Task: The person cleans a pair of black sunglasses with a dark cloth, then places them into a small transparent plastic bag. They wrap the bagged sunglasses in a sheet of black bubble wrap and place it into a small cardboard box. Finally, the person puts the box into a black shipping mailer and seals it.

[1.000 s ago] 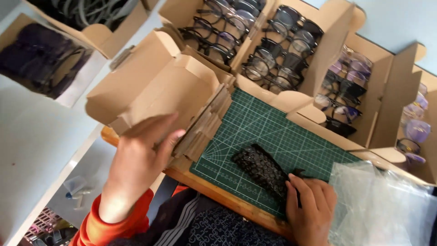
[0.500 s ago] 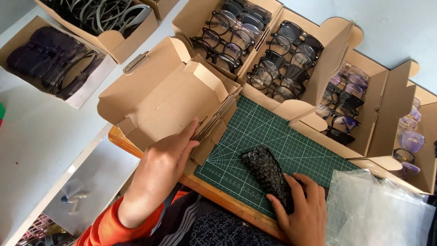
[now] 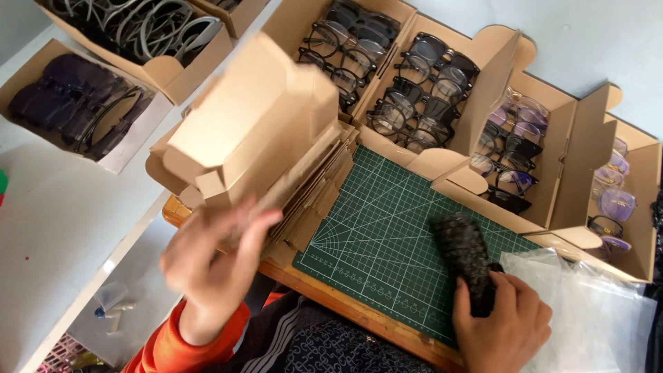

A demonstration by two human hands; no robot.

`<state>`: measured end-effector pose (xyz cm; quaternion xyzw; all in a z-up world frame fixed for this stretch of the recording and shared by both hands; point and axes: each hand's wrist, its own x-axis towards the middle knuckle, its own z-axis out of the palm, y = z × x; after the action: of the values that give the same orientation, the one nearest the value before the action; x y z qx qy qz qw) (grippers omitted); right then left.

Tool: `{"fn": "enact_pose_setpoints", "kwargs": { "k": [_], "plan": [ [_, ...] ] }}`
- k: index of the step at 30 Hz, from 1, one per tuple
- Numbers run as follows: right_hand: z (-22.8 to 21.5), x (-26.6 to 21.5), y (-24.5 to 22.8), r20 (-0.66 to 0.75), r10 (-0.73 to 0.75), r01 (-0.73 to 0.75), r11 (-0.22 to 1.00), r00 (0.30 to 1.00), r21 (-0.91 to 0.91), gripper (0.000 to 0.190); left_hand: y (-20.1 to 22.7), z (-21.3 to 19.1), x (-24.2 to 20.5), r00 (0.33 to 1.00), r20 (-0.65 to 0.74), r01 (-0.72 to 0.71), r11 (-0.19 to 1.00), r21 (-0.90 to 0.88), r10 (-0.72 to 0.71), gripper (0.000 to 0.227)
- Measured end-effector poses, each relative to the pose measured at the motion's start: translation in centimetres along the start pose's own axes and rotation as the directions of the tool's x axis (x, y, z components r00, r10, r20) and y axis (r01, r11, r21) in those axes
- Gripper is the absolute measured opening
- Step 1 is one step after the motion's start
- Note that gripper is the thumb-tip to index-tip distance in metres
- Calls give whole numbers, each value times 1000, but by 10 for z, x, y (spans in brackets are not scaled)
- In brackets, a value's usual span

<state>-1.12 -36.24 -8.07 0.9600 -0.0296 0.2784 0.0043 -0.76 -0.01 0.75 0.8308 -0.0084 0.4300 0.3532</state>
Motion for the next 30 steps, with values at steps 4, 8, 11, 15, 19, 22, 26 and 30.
{"fn": "enact_pose_setpoints", "kwargs": {
  "k": [4, 8, 11, 15, 19, 22, 26, 30],
  "plan": [
    [6, -3, 15, -42, 38, -43, 989, 998, -138, 41, 14, -7, 6, 875, 87, -428, 846, -318, 475, 6],
    [-1, -6, 25, 1, 47, -47, 999, 999, -7, 70, 42, 29, -5, 744, 175, -437, 667, -603, 645, 8],
    [-22, 3, 29, -61, -107, 119, 956, 992, 267, 77, 43, 52, -21, 699, 241, -388, 640, -663, 673, 10],
    [-54, -1, 28, 175, -84, -10, 878, 981, 478, 65, 27, 69, -35, 634, 349, -307, 638, -706, 691, 9],
    [-66, -6, 25, 378, -189, -60, 827, 906, 558, 63, 24, 80, -45, 615, 427, -245, 676, -695, 663, 27],
    [-68, -6, 23, 364, -222, 7, 861, 904, 508, 56, 11, 77, -57, 679, 425, -244, 730, -639, 599, 65],
    [-69, -1, 21, 263, -237, 80, 866, 935, 493, 41, -1, 44, -53, 763, 569, 6, 878, -479, 306, 50],
    [-68, 9, 10, 296, -323, 108, 819, 899, 564, 29, 9, 30, -44, 696, 717, 342, 861, -375, 36, 64]
  ]
}}
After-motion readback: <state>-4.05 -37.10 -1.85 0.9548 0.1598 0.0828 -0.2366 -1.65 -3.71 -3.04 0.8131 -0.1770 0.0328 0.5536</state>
